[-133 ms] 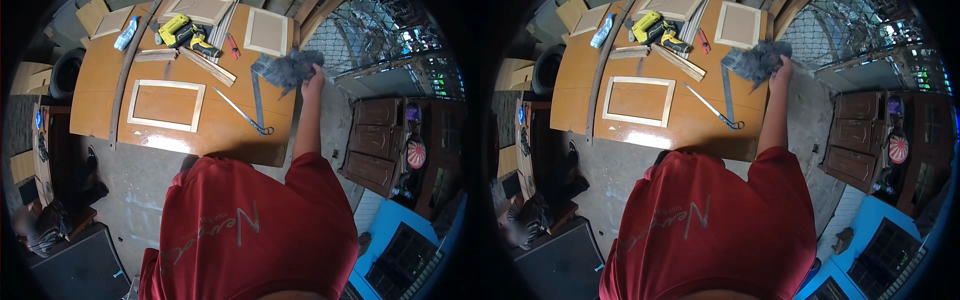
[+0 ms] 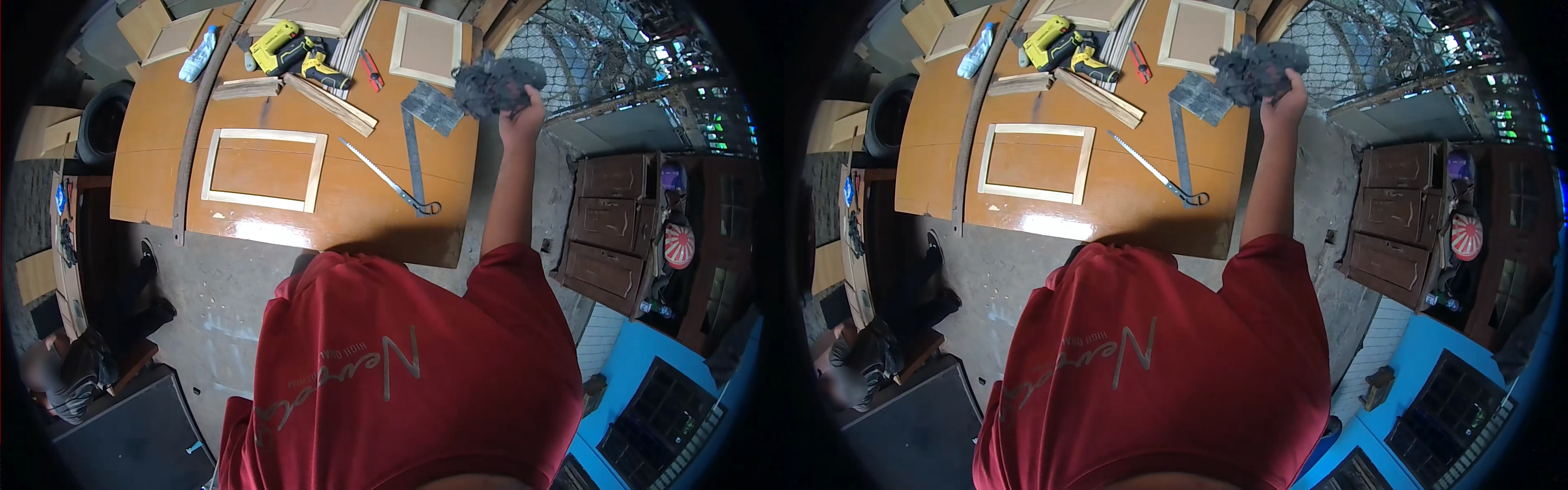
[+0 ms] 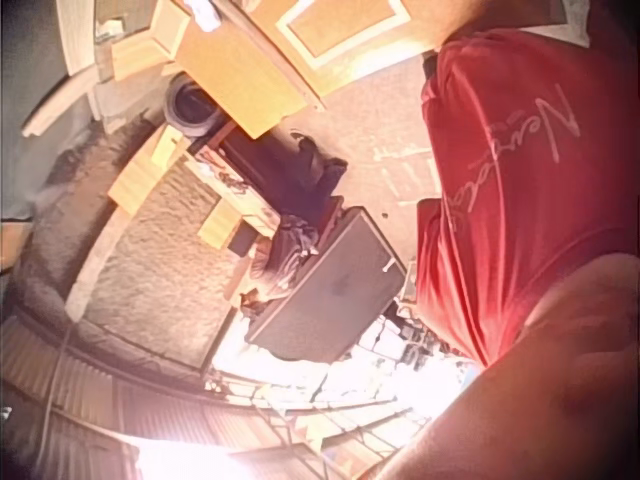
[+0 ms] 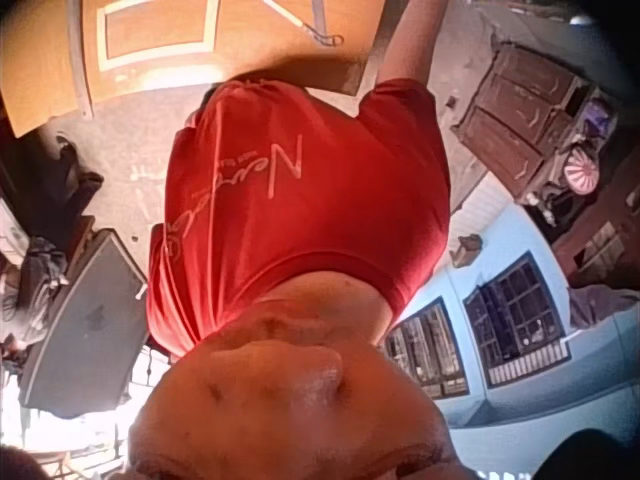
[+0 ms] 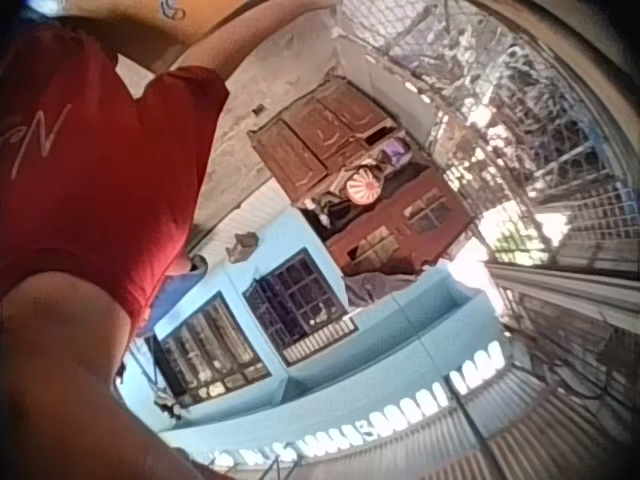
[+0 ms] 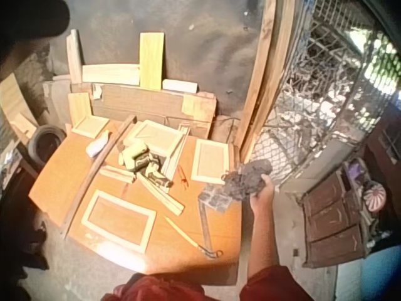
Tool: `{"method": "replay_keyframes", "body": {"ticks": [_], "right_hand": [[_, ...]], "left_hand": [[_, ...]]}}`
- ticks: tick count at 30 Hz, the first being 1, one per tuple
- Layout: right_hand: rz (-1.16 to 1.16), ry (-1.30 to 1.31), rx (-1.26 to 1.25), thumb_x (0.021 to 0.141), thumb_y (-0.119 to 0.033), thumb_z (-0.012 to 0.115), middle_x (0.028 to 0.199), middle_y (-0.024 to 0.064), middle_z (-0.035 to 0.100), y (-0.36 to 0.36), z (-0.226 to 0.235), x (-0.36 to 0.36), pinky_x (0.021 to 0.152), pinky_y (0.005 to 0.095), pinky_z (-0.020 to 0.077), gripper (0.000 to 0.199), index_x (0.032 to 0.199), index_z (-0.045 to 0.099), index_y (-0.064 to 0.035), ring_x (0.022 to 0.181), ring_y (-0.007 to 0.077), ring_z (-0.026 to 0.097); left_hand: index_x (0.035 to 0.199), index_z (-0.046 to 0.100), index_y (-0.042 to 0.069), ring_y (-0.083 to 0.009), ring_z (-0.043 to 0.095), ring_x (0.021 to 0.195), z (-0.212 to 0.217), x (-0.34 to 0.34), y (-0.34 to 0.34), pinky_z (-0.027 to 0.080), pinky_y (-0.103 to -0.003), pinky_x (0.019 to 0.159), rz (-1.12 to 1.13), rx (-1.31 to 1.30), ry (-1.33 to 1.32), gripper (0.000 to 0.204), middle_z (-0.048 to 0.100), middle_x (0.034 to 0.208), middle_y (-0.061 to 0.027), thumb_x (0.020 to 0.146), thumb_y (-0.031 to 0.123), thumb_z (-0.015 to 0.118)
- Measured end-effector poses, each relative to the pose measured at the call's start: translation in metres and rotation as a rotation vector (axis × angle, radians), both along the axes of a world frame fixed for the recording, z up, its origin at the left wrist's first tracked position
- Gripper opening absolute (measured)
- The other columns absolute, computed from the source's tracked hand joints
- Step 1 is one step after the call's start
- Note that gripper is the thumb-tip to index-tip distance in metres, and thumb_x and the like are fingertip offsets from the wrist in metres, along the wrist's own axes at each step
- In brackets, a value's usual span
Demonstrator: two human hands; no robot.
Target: Assembling, aligning, and measuring wooden strips to construct a frame on a workbench.
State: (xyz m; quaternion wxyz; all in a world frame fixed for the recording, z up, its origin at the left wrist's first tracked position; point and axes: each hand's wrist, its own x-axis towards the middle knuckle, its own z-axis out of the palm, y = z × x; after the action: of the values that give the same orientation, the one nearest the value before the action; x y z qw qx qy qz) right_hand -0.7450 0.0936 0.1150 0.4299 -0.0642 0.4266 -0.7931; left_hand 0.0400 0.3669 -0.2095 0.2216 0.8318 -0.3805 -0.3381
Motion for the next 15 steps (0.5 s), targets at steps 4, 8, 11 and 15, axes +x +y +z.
{"method": "replay_keyframes", "body": {"ticks": [4,8,11,15], "right_hand": [[0.159,-0.066,-0.327,0.1,-0.027,0.055,0.118,0.0064,0.07,-0.004,0.037,0.004,0.066,0.0329,0.0517,0.031,0.121,0.063,-0.007,0.097,0.0226,0.069],[0.005,-0.049,-0.403,0.1,-0.023,0.056,0.128,0.0149,0.064,-0.001,0.074,0.041,0.095,0.0372,0.057,0.041,0.134,0.055,-0.0003,0.119,0.0327,0.065],[-0.224,1.129,-0.048,0.101,-0.023,0.057,0.124,0.0131,0.065,-0.019,0.01,0.051,0.096,0.0337,0.053,0.035,0.132,0.059,-0.0057,0.118,0.0264,0.064],[0.302,0.112,-0.209,0.102,-0.015,0.063,0.148,0.018,0.051,-0.056,0.005,0.085,0.106,0.0402,0.0505,0.047,0.143,0.048,0.0027,0.121,0.0276,0.064]], "left_hand": [[0.108,0.076,0.003,-0.0211,0.071,0.078,0.023,0.023,0.004,0.057,-0.039,0.073,0.071,-0.076,0.047,0.022,0.077,0.089,-0.0127,0.096,0.02,0.07],[0.11,0.076,0.001,-0.0136,0.068,0.076,0.094,-0.02,-0.068,0.055,-0.031,0.066,0.105,-0.041,0.114,0.021,0.075,0.087,-0.0076,0.1,0.016,0.066],[0.11,0.075,-0.001,-0.0132,0.067,0.075,0.115,-0.021,-0.095,0.055,-0.029,0.065,0.093,-0.168,0.109,0.022,0.073,0.088,-0.0073,0.101,0.017,0.065],[0.11,0.075,0.0,-0.0134,0.067,0.074,0.101,-0.023,-0.083,0.055,-0.03,0.063,0.058,-0.061,0.123,0.021,0.073,0.089,-0.0068,0.101,0.017,0.065]]}}
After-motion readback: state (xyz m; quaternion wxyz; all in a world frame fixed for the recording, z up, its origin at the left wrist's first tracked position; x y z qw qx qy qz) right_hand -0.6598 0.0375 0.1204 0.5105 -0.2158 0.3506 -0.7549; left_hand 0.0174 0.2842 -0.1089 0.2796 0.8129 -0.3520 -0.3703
